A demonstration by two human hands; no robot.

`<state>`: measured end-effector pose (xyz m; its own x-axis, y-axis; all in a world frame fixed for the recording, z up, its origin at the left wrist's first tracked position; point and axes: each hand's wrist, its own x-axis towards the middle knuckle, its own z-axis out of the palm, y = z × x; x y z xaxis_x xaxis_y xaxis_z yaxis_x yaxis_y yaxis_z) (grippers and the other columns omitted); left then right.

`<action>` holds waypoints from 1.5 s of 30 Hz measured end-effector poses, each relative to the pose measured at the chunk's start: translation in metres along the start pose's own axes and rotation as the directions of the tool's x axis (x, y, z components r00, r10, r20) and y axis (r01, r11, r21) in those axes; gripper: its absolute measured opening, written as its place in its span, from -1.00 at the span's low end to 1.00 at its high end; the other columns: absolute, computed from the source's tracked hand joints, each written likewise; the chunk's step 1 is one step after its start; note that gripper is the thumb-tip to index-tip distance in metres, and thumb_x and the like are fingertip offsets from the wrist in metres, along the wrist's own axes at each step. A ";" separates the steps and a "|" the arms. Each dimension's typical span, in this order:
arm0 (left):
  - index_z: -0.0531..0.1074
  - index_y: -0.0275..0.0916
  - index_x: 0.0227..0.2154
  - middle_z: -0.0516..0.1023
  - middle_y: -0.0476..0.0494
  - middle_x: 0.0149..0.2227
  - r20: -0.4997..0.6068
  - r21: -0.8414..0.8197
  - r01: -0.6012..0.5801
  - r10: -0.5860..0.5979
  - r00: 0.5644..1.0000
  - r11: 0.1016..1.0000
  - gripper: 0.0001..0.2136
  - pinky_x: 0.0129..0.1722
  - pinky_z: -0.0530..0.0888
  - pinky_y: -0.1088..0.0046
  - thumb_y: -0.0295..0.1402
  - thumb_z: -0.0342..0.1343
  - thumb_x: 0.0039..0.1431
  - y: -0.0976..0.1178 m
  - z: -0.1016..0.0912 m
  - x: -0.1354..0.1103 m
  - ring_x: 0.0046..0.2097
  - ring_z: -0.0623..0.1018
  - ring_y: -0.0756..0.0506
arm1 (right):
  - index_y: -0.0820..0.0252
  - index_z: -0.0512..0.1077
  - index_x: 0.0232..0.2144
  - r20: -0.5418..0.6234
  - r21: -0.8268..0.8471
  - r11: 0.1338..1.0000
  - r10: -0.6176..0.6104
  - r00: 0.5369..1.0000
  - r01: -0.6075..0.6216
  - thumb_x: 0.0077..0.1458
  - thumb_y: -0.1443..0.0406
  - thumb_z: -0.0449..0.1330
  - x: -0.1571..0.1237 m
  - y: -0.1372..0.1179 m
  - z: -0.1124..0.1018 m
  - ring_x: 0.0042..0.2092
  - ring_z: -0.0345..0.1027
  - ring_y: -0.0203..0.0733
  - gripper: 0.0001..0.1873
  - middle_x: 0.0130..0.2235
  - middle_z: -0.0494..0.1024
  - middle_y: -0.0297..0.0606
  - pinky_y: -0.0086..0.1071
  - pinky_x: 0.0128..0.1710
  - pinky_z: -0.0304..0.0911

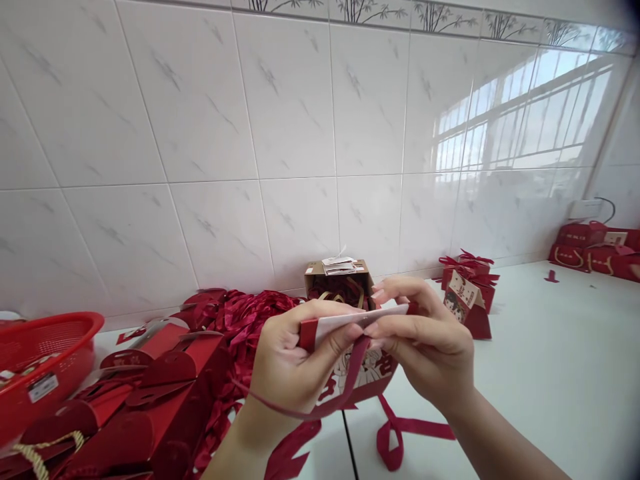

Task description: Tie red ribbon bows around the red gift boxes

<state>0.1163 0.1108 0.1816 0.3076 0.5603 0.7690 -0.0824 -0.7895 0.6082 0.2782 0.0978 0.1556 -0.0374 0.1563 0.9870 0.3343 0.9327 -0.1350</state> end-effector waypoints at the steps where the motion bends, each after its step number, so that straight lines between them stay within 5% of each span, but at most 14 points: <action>1: 0.56 -0.20 -0.35 0.62 -0.04 -0.37 0.009 -0.010 -0.004 0.004 1.000 1.000 -0.90 -0.32 0.51 0.60 -0.46 0.21 0.05 0.000 0.001 0.000 -0.31 0.58 0.00 | 0.13 0.53 -0.38 -0.009 -0.005 1.000 0.011 1.000 -0.011 0.00 0.51 0.23 0.000 -0.001 0.000 -0.14 0.34 -0.24 -0.80 -0.22 0.37 -0.25 -0.35 -0.19 0.35; 7: 0.56 -0.24 -0.33 0.60 -0.12 -0.37 0.024 -0.047 0.035 -0.034 0.999 0.998 -0.88 -0.34 0.48 0.51 -0.38 0.13 0.13 -0.003 0.006 -0.005 -0.32 0.56 -0.05 | 0.06 0.48 -0.33 -0.118 -0.021 0.999 0.041 0.992 -0.044 -0.01 0.50 0.23 -0.003 -0.002 0.003 -0.17 0.36 -0.20 -0.76 -0.23 0.39 -0.26 -0.28 -0.19 0.35; 11: 0.55 -0.20 -0.28 0.60 -0.15 -0.30 0.024 -0.029 -0.058 0.058 0.998 0.998 -0.86 -0.24 0.48 0.44 -0.37 0.09 0.16 -0.008 0.005 -0.009 -0.23 0.55 -0.10 | 0.01 0.26 -0.04 -0.235 0.128 0.975 0.210 0.949 -0.184 -0.10 0.38 0.34 -0.003 -0.001 0.008 -0.18 0.39 -0.17 -0.43 -0.15 0.43 -0.25 -0.23 -0.18 0.36; 15: 0.52 -0.21 -0.23 0.56 -0.20 -0.20 0.059 -0.066 -0.092 0.096 0.994 0.994 -0.76 -0.15 0.46 0.34 -0.32 -0.05 0.25 -0.011 0.001 -0.011 -0.12 0.52 -0.15 | 0.16 0.34 -0.39 -0.112 0.198 0.889 0.439 0.891 -0.413 -0.07 0.27 0.32 -0.004 -0.003 0.008 -0.37 0.39 -0.27 -0.78 -0.40 0.48 -0.31 -0.42 -0.43 0.33; 19: 0.33 -0.20 0.01 0.41 -0.26 0.00 0.113 -0.055 -0.071 0.076 0.991 0.996 -0.62 0.00 0.43 0.28 -0.25 0.11 0.13 -0.008 -0.003 -0.009 0.04 0.42 -0.22 | 0.18 0.25 -0.56 -0.209 0.148 0.910 0.411 0.888 -0.386 -0.11 0.29 0.34 -0.004 -0.001 0.005 -0.52 0.27 -0.36 -0.71 -0.58 0.37 -0.42 -0.50 -0.60 0.18; 22: 0.22 -0.12 0.01 0.40 -0.20 -0.02 -0.081 -0.122 -0.082 0.072 0.994 0.989 -0.63 0.05 0.41 0.33 -0.32 0.11 0.14 -0.004 -0.004 -0.006 0.05 0.41 -0.14 | 0.18 0.25 -0.57 -0.241 0.068 0.943 0.332 0.912 -0.326 -0.11 0.30 0.35 -0.002 0.002 0.002 -0.55 0.25 -0.37 -0.71 -0.60 0.35 -0.43 -0.49 -0.62 0.16; 25: 0.16 -0.04 -0.10 0.44 -0.05 -0.16 -0.343 -0.164 -0.127 0.064 0.937 0.978 -0.67 -0.05 0.47 0.41 -0.49 0.10 0.13 -0.001 -0.005 -0.002 -0.11 0.49 -0.03 | 0.18 0.29 -0.55 -0.240 -0.009 0.968 0.240 0.941 -0.249 -0.10 0.35 0.34 -0.001 0.005 -0.001 -0.55 0.26 -0.37 -0.76 -0.59 0.37 -0.42 -0.48 -0.61 0.19; 27: 0.17 -0.05 -0.13 0.42 -0.01 -0.17 -0.375 -0.073 -0.122 0.086 0.923 0.990 -0.61 -0.09 0.48 0.43 -0.54 0.17 0.05 0.002 -0.007 -0.002 -0.15 0.49 -0.01 | 0.18 0.31 -0.54 -0.234 -0.049 0.979 0.184 0.955 -0.200 -0.10 0.37 0.34 0.000 0.005 -0.002 -0.55 0.28 -0.36 -0.77 -0.58 0.38 -0.41 -0.47 -0.60 0.20; 34: 0.52 -0.09 -0.29 0.44 -0.04 -0.16 -0.259 0.339 -0.160 0.255 0.932 0.927 -0.80 -0.06 0.45 0.48 -0.53 0.17 0.06 0.006 -0.012 -0.004 -0.07 0.46 -0.04 | 0.16 0.31 -0.50 -0.122 -0.111 0.993 0.010 0.992 -0.024 -0.10 0.38 0.34 0.002 0.002 -0.001 -0.53 0.35 -0.29 -0.77 -0.56 0.44 -0.36 -0.43 -0.59 0.27; 39: 0.56 -0.03 -0.29 0.58 0.04 -0.33 -0.111 0.280 -0.022 0.055 0.992 0.960 -0.81 -0.30 0.49 0.58 -0.46 0.21 0.05 0.007 -0.014 -0.007 -0.28 0.53 0.01 | 0.17 0.31 -0.48 -0.019 -0.098 0.992 -0.082 0.996 0.080 -0.09 0.34 0.34 0.003 -0.002 0.000 -0.56 0.34 -0.29 -0.77 -0.57 0.46 -0.33 -0.43 -0.60 0.27; 45: 0.58 -0.09 -0.28 0.59 -0.04 -0.36 0.073 0.143 0.085 -0.096 0.993 0.986 -0.84 -0.35 0.49 0.54 -0.42 0.17 0.09 0.016 -0.021 -0.005 -0.33 0.54 -0.03 | 0.18 0.31 -0.47 0.019 -0.010 0.999 -0.044 0.999 0.044 -0.10 0.29 0.36 0.001 -0.002 0.000 -0.53 0.36 -0.27 -0.74 -0.55 0.45 -0.31 -0.42 -0.59 0.28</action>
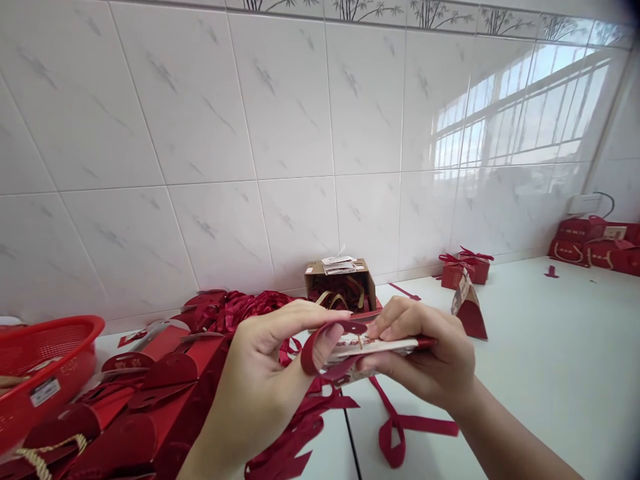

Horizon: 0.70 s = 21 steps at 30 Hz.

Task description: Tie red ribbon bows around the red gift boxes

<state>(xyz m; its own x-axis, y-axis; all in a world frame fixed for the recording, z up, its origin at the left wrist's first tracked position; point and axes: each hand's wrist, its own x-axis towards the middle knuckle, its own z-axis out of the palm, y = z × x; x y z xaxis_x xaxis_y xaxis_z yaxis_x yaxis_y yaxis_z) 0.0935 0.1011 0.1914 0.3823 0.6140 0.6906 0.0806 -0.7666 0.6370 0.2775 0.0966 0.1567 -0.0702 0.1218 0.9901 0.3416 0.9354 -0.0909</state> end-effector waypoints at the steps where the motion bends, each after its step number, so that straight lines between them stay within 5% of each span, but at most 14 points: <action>1: 0.58 -0.09 -0.27 0.59 -0.06 -0.34 0.050 -0.029 0.009 -0.008 0.999 1.000 -0.83 -0.34 0.50 0.52 -0.42 0.16 0.10 0.002 -0.001 0.000 -0.32 0.55 -0.04 | 0.18 0.31 -0.47 -0.003 0.018 1.000 0.007 1.000 -0.007 -0.10 0.30 0.36 0.000 0.000 0.000 -0.53 0.36 -0.28 -0.75 -0.55 0.45 -0.31 -0.43 -0.58 0.29; 5: 0.58 -0.09 -0.24 0.60 -0.15 -0.26 0.171 -0.101 0.039 -0.021 0.985 0.994 -0.81 -0.37 0.54 0.47 -0.39 0.11 0.13 0.006 -0.004 0.001 -0.29 0.57 -0.09 | 0.18 0.33 -0.47 -0.021 0.052 0.998 0.025 0.999 -0.024 -0.08 0.33 0.34 0.000 0.001 0.000 -0.52 0.37 -0.27 -0.79 -0.53 0.46 -0.31 -0.42 -0.57 0.30; 14: 0.59 -0.08 -0.27 0.62 -0.09 -0.22 0.129 -0.075 -0.011 0.021 0.991 0.997 -0.81 -0.10 0.51 0.51 -0.42 0.10 0.14 0.007 -0.004 0.000 -0.10 0.56 -0.09 | 0.18 0.34 -0.43 -0.008 0.095 0.995 0.025 1.000 -0.024 -0.10 0.38 0.34 -0.004 0.003 -0.001 -0.47 0.39 -0.24 -0.78 -0.50 0.46 -0.30 -0.36 -0.50 0.35; 21: 0.56 -0.10 -0.22 0.60 -0.12 -0.20 0.223 -0.189 0.055 -0.012 0.975 0.981 -0.79 -0.21 0.54 0.45 -0.43 0.05 0.18 0.004 -0.004 -0.003 -0.14 0.57 -0.13 | 0.18 0.35 -0.42 -0.028 0.121 0.992 0.033 0.999 -0.029 -0.14 0.43 0.34 -0.005 0.005 0.000 -0.48 0.39 -0.23 -0.76 -0.49 0.46 -0.28 -0.35 -0.53 0.34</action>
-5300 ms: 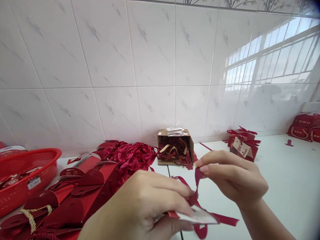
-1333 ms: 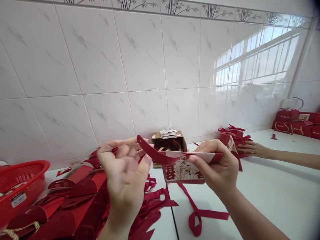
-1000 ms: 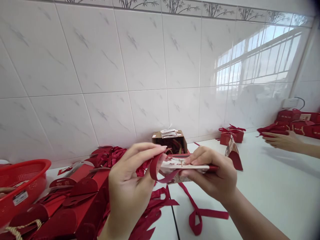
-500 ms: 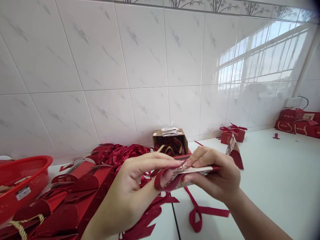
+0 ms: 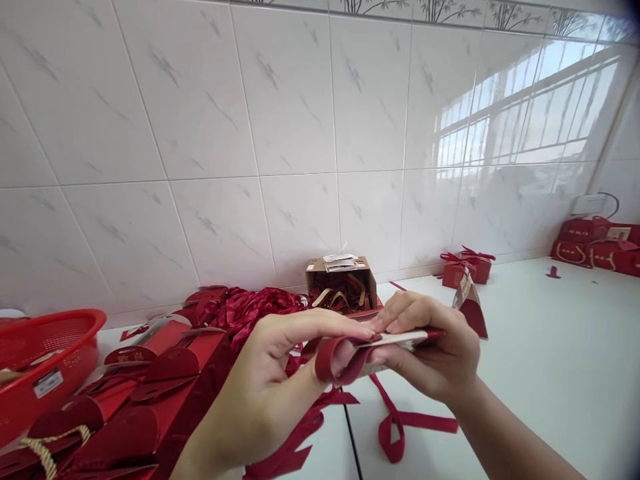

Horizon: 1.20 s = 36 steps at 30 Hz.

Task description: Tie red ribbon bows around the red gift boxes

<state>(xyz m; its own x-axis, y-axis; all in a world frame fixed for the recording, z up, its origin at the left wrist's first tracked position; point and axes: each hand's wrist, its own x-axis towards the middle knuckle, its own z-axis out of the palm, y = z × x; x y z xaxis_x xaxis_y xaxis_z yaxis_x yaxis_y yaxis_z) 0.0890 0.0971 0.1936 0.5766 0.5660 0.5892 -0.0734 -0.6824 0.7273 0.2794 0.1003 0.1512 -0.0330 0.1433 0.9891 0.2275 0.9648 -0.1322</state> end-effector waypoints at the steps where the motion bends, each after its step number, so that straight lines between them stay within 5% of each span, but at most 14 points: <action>1: 0.56 -0.12 -0.22 0.60 -0.14 -0.20 0.024 0.003 -0.015 0.015 1.000 1.000 -0.79 -0.18 0.53 0.41 -0.44 0.06 0.17 0.000 0.000 0.000 -0.12 0.56 -0.15 | 0.19 0.36 -0.40 -0.011 -0.004 1.000 -0.019 1.000 0.019 -0.14 0.43 0.34 0.000 0.000 0.000 -0.47 0.39 -0.22 -0.76 -0.49 0.47 -0.27 -0.34 -0.52 0.35; 5: 0.51 -0.15 -0.21 0.58 -0.15 -0.18 0.073 -0.022 -0.115 0.116 0.991 0.993 -0.77 -0.06 0.49 0.30 -0.53 0.12 0.08 -0.006 0.000 0.001 -0.07 0.53 -0.16 | 0.18 0.39 -0.36 -0.068 0.025 0.998 -0.054 0.996 0.055 -0.10 0.38 0.34 -0.003 -0.002 0.002 -0.43 0.42 -0.17 -0.78 -0.45 0.50 -0.24 -0.27 -0.46 0.38; 11: 0.49 -0.20 -0.25 0.58 -0.14 -0.23 -0.016 -0.039 -0.309 0.308 0.951 0.950 -0.76 -0.12 0.49 0.34 -0.64 0.11 0.07 -0.023 0.009 0.008 -0.16 0.54 -0.09 | 0.18 0.39 -0.41 -0.146 0.097 0.995 0.053 0.988 -0.040 -0.07 0.32 0.34 -0.004 -0.004 0.006 -0.38 0.41 -0.19 -0.81 -0.42 0.48 -0.26 -0.26 -0.38 0.39; 14: 0.48 -0.20 -0.22 0.59 -0.12 -0.24 -0.043 0.039 -0.406 0.408 0.912 0.913 -0.70 -0.13 0.49 0.34 -0.69 0.07 0.06 -0.025 0.009 0.010 -0.18 0.53 -0.07 | 0.18 0.39 -0.39 -0.115 0.003 0.995 0.095 0.989 -0.096 -0.07 0.28 0.34 -0.001 -0.006 0.002 -0.33 0.40 -0.19 -0.80 -0.39 0.45 -0.26 -0.28 -0.35 0.38; 17: 0.48 -0.21 -0.23 0.60 -0.11 -0.26 -0.012 0.149 -0.471 0.478 0.878 0.870 -0.68 -0.11 0.48 0.31 -0.72 0.10 0.02 -0.023 0.005 0.009 -0.19 0.53 -0.08 | 0.17 0.38 -0.14 -0.009 -0.089 0.994 0.060 0.998 -0.061 0.00 0.26 0.29 0.003 -0.010 -0.005 -0.31 0.39 -0.19 -0.66 -0.36 0.46 -0.24 -0.31 -0.37 0.36; 22: 0.48 -0.22 -0.22 0.60 -0.10 -0.29 0.061 0.250 -0.507 0.510 0.858 0.825 -0.65 -0.08 0.47 0.29 -0.75 0.06 0.00 -0.018 0.000 0.005 -0.20 0.51 -0.07 | 0.24 0.41 -0.09 0.173 -0.175 0.978 -0.085 0.981 0.116 0.13 0.31 0.17 0.010 -0.017 -0.009 -0.30 0.37 -0.25 -0.73 -0.28 0.44 -0.16 -0.38 -0.41 0.35; 29: 0.47 -0.22 -0.23 0.60 -0.10 -0.24 0.053 0.225 -0.500 0.502 0.863 0.836 -0.66 -0.10 0.47 0.32 -0.74 0.08 0.01 -0.016 0.001 0.005 -0.18 0.53 -0.07 | 0.26 0.41 -0.23 0.093 -0.208 0.959 -0.175 0.980 0.191 0.10 0.42 0.16 0.008 -0.020 -0.003 -0.32 0.37 -0.23 -0.86 -0.35 0.38 -0.20 -0.35 -0.41 0.38; 36: 0.45 -0.19 -0.25 0.57 -0.12 -0.16 0.017 0.149 -0.447 0.449 0.893 0.882 -0.74 -0.08 0.48 0.29 -0.64 0.17 0.02 -0.019 0.007 0.005 -0.13 0.54 -0.11 | 0.25 0.38 -0.30 0.073 -0.161 0.963 -0.205 0.976 0.215 -0.01 0.58 0.15 0.006 -0.019 -0.004 -0.33 0.30 -0.26 -0.77 -0.38 0.31 -0.27 -0.30 -0.40 0.37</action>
<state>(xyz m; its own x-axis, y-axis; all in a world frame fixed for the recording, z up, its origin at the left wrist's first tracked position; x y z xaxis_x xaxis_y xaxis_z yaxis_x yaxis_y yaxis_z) 0.0989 0.1097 0.1808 0.4959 0.1912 0.8471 -0.2007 -0.9238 0.3260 0.2785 0.0824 0.1595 -0.1501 -0.0420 0.9878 0.3686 0.9247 0.0953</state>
